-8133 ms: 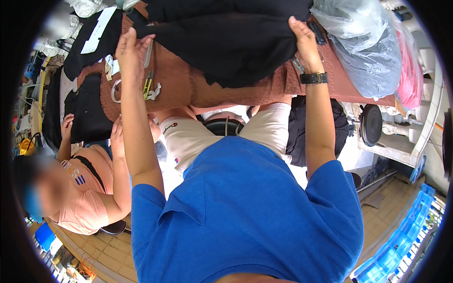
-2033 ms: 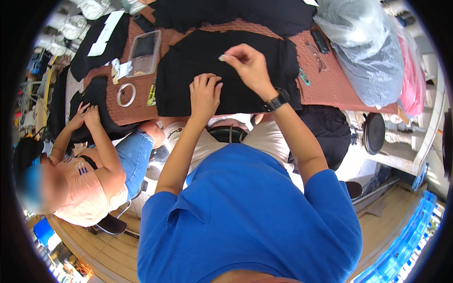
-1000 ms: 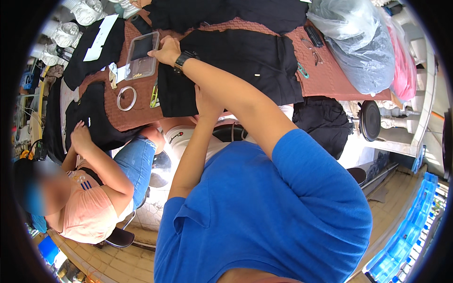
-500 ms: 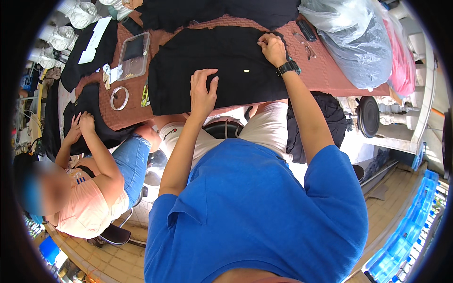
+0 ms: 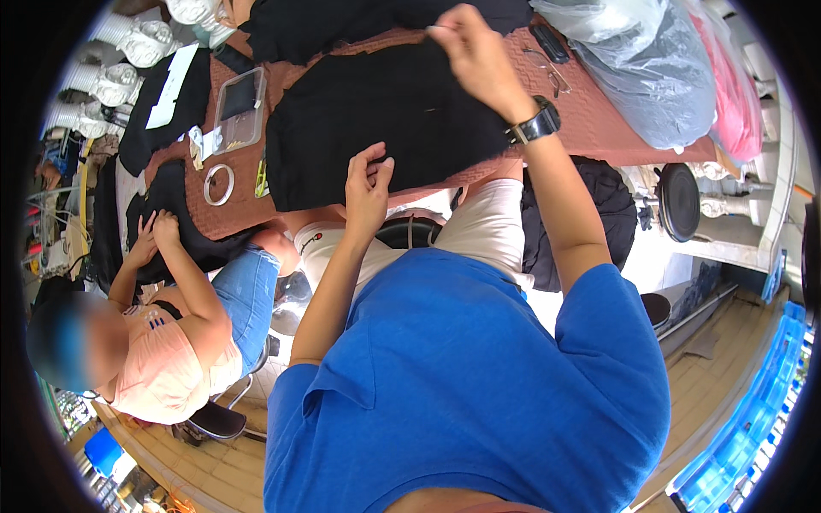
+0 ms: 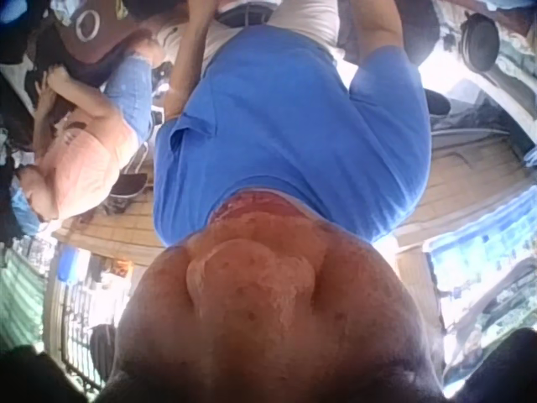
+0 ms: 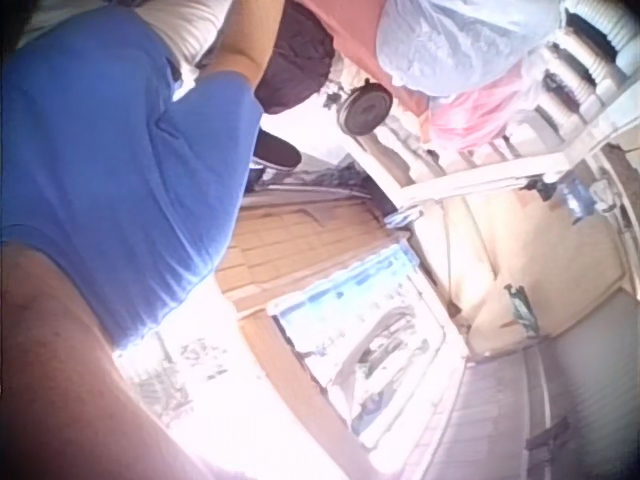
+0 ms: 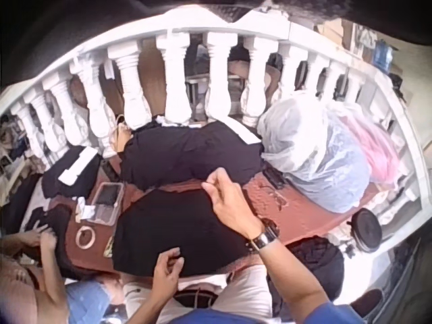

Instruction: The person prepares black garments by hand on a table, trims loose threads with snips, inspects the fabric, and places items into a cardboard box.

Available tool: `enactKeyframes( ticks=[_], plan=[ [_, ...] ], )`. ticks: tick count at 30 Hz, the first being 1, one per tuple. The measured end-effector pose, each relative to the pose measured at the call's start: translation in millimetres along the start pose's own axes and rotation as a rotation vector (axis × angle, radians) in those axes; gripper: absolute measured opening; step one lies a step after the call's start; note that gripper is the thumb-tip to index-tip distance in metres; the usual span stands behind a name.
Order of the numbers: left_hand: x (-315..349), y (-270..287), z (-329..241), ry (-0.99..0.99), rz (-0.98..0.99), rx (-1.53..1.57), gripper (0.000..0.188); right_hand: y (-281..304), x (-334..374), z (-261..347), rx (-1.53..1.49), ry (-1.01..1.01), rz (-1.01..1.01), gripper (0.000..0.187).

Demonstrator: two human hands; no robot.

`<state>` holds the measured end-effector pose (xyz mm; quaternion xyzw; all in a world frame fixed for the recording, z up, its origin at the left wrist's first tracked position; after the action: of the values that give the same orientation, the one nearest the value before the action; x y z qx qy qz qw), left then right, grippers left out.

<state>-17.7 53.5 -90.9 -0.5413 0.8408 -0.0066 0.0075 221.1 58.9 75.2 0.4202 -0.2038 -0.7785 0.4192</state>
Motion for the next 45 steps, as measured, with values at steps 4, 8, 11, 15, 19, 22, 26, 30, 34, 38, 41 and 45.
enactKeyframes(
  ticks=[4, 8, 11, 15, 19, 22, 26, 30, 34, 38, 41, 45],
  plan=[
    [-18.5, 11.5, 51.1, 0.226, -0.23, 0.58, 0.043, -12.0, 44.8, 169.7, -0.246, 0.648, 0.097, 0.021],
    [-38.8, 42.6, 53.0, 0.265, -0.182, 1.001, 0.044, -23.6, 108.9, 267.9, -0.492, 0.669, 0.443, 0.028],
    [-48.3, 76.6, 52.1, 0.246, -0.054, 1.226, 0.045, -15.1, 101.8, 270.9, -0.6, 0.739, 0.32, 0.031],
    [-36.1, 109.2, 41.2, 0.206, 0.005, 1.306, 0.046, 55.0, 10.5, 195.3, -0.383, 0.566, -0.216, 0.033],
    [-37.5, 94.0, 46.3, 0.247, 0.066, 1.353, 0.048, 15.4, -29.1, 67.6, -0.564, 0.221, 0.32, 0.056],
    [-32.2, 87.6, 49.7, 0.266, 0.07, 1.356, 0.049, -28.6, 35.8, 24.7, -1.016, -0.061, 0.745, 0.062],
    [-19.4, 81.8, 58.4, 0.278, 0.024, 1.351, 0.051, 26.9, 37.3, 16.8, -1.259, -0.211, 0.587, 0.054],
    [-18.2, 62.6, 45.7, 0.269, 0.081, 1.378, 0.053, 75.1, 25.5, -31.6, -1.595, -0.32, 0.395, 0.032],
    [-38.9, 85.5, -43.6, 0.179, 0.485, 1.537, 0.055, 112.8, 32.7, -47.1, -1.418, -0.379, 0.166, 0.036],
    [-52.4, 51.4, -130.1, 0.234, 0.467, 1.312, 0.048, 128.7, 32.4, -64.7, -1.076, -0.307, 0.273, 0.037],
    [-65.4, 70.3, -135.3, 0.154, 0.112, 0.665, 0.038, 147.2, 22.7, -51.4, -1.197, -0.239, 0.353, 0.04],
    [-109.6, 99.2, -157.5, -0.273, -0.024, 0.063, 0.025, 208.0, 22.7, -78.1, -1.028, -0.289, 0.191, 0.043]
  ],
)
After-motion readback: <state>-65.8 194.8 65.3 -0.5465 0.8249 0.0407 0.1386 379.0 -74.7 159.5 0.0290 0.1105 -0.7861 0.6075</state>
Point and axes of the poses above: each hand's wrist, its own x-axis away from the middle knuckle, its own y-axis out of the back of the hand, z = x × y, the point moved 8 cm from there along -x, towards the middle knuckle, and after that the axes turned 11 degrees about x, right-handed, at the moved point
